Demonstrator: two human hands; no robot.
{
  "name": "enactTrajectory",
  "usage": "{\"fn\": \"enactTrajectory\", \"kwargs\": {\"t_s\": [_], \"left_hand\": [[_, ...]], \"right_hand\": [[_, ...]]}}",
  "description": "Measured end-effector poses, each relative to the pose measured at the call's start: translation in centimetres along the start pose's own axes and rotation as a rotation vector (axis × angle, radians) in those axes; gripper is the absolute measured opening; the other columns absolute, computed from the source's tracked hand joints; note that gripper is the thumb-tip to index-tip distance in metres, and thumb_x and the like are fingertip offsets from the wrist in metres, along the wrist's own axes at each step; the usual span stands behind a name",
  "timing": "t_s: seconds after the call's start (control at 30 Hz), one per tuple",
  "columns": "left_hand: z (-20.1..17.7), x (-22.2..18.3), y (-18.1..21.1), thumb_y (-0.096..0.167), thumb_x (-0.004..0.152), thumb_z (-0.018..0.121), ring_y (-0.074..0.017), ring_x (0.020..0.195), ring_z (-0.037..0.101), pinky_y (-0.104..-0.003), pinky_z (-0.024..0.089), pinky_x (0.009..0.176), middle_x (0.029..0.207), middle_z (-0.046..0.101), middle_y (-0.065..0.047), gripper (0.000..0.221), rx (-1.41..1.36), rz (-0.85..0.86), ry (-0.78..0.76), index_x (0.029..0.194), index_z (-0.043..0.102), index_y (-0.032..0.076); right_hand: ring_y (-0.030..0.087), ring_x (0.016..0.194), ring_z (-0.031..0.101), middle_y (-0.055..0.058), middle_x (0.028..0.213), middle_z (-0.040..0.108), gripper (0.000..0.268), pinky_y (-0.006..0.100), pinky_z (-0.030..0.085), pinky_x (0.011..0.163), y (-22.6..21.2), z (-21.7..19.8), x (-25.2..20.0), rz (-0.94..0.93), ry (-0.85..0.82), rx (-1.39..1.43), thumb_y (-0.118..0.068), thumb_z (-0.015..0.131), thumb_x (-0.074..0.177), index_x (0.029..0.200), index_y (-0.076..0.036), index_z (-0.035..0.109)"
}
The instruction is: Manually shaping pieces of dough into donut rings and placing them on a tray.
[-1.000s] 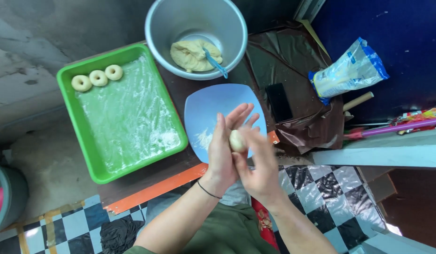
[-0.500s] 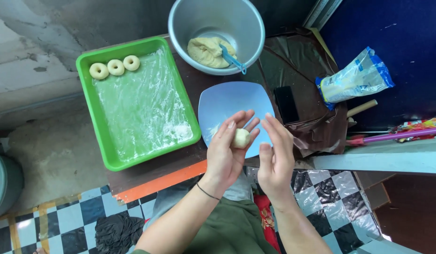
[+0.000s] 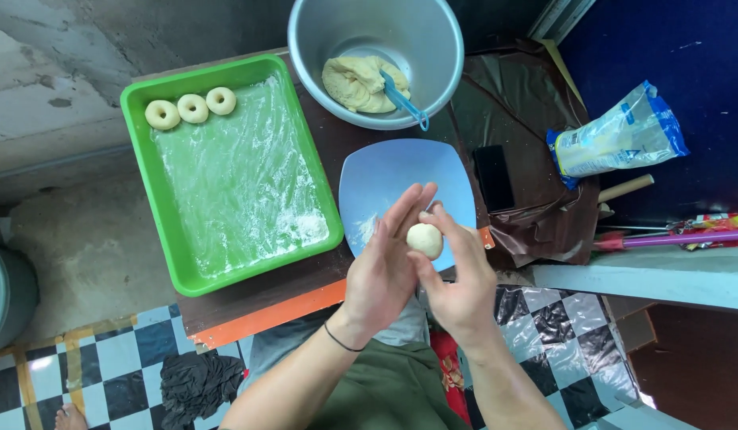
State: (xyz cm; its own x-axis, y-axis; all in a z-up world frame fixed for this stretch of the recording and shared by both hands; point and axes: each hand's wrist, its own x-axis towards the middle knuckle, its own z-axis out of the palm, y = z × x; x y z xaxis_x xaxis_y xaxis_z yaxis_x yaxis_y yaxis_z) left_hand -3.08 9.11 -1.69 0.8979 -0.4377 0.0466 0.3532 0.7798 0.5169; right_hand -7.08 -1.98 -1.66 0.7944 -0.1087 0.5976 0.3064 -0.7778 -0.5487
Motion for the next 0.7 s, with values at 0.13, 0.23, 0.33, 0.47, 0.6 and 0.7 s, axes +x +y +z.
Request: {"fn": "enactTrajectory", "kwargs": {"t_s": [0.13, 0.23, 0.33, 0.47, 0.6, 0.7], "left_hand": [[-3.8, -0.8, -0.8, 0.034, 0.109, 0.036, -0.0371, 0.137, 0.045, -0.048, 0.046, 0.108, 0.156, 0.04, -0.023, 0.058, -0.023, -0.145, 0.032, 0.156, 0.035, 0.001], [-5.2, -1.2, -1.5, 0.026, 0.108, 0.04, -0.0355, 0.111, 0.068, -0.045, 0.061, 0.089, 0.135, 0.06, -0.029, 0.052, -0.019, -0.306, 0.095, 0.15, 0.043, -0.005], [-5.0, -1.1, -1.4, 0.027, 0.108, 0.041, -0.0358, 0.097, 0.074, -0.046, 0.064, 0.081, 0.124, 0.066, -0.033, 0.051, -0.068, -0.355, 0.113, 0.147, 0.048, -0.006], [-3.8, -0.7, -1.0, 0.027, 0.107, 0.046, -0.0361, 0.099, 0.074, -0.042, 0.067, 0.077, 0.122, 0.067, -0.033, 0.051, -0.085, -0.269, 0.184, 0.142, 0.052, -0.009], [-4.3, -0.7, -2.3, 0.025, 0.106, 0.049, -0.0362, 0.102, 0.073, -0.045, 0.066, 0.082, 0.121, 0.068, -0.033, 0.049, -0.052, -0.255, 0.16, 0.142, 0.052, -0.008], [-5.3, -0.7, -2.1, 0.029, 0.108, 0.045, -0.0282, 0.106, 0.071, -0.043, 0.062, 0.091, 0.128, 0.066, -0.025, 0.053, -0.017, -0.266, 0.089, 0.146, 0.048, -0.008]], "right_hand": [[0.028, 0.105, 0.071, 0.016, 0.122, 0.073, 0.062, 0.039, 0.057, 0.092, -0.3, -0.7, 0.7, -0.06, -0.014, 0.139, -0.012, 0.081, 0.086, 0.139, 0.01, 0.056], [0.026, 0.104, 0.072, 0.013, 0.122, 0.074, 0.065, 0.039, 0.053, 0.094, 0.0, -0.8, 0.9, -0.152, -0.057, 0.126, -0.01, 0.08, 0.086, 0.142, 0.009, 0.053], [0.029, 0.114, 0.068, 0.013, 0.125, 0.072, 0.066, 0.042, 0.047, 0.101, 0.4, -1.4, 1.2, -0.181, -0.12, 0.121, -0.011, 0.078, 0.089, 0.146, 0.006, 0.05], [0.038, 0.121, 0.063, 0.02, 0.13, 0.066, 0.058, 0.048, 0.05, 0.102, -0.3, -1.8, 0.9, -0.089, -0.034, 0.126, -0.014, 0.079, 0.088, 0.138, 0.005, 0.058], [0.035, 0.121, 0.06, 0.015, 0.133, 0.063, 0.043, 0.041, 0.055, 0.097, 0.4, -1.4, 0.4, -0.057, -0.032, -0.003, -0.007, 0.082, 0.084, 0.125, -0.002, 0.07], [0.031, 0.109, 0.065, 0.013, 0.119, 0.069, 0.036, 0.041, 0.056, 0.093, 0.6, -1.7, 1.2, -0.071, -0.032, 0.067, -0.006, 0.081, 0.085, 0.12, -0.002, 0.073]]}}
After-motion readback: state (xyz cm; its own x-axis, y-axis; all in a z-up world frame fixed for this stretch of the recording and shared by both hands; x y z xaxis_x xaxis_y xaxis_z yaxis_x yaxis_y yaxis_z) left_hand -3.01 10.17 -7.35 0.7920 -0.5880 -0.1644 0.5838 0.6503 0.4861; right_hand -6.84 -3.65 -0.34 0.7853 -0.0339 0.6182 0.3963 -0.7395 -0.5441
